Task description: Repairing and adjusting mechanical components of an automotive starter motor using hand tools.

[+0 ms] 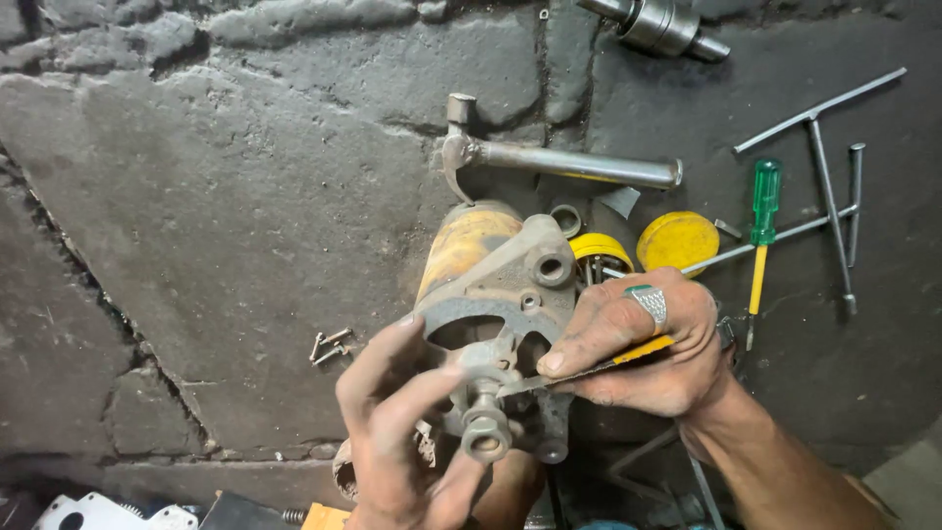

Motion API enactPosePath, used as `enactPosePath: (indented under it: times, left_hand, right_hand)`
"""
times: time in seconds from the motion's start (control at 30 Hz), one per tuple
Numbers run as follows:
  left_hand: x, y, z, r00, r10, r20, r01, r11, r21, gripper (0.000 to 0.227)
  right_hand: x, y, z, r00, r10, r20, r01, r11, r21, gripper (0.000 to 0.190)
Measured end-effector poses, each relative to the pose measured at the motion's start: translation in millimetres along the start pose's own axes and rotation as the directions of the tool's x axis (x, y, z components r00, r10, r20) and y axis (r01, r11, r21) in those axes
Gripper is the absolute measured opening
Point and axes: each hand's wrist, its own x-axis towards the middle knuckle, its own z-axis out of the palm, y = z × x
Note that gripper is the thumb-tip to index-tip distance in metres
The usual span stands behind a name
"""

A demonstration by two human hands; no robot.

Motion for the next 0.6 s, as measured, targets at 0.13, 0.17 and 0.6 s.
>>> enactPosePath:
  times: [0.13, 0.17, 0.6]
  left_hand:
    - [2, 6, -1, 0.997, 0.023, 0.079, -0.034, 0.990, 0.140, 0.038]
    - [-2, 3, -2, 0.995, -0.010, 0.102, -0.009, 0.982, 0.187, 0.039]
    - [-13, -20, 1, 1.000, -0.029, -0.002, 0.028, 0.995, -0.095, 0.029]
  right_hand:
    - [-1, -1, -2, 1.000, 0.013, 0.007, -0.012, 1.000, -0.019, 0.032]
    - [-1, -1, -2, 0.999, 0.035, 0.011, -0.036, 0.999, 0.005, 0.032]
    - [-2, 6, 1, 1.000, -0.017, -0.019, 0.018, 0.998, 0.060, 0.030]
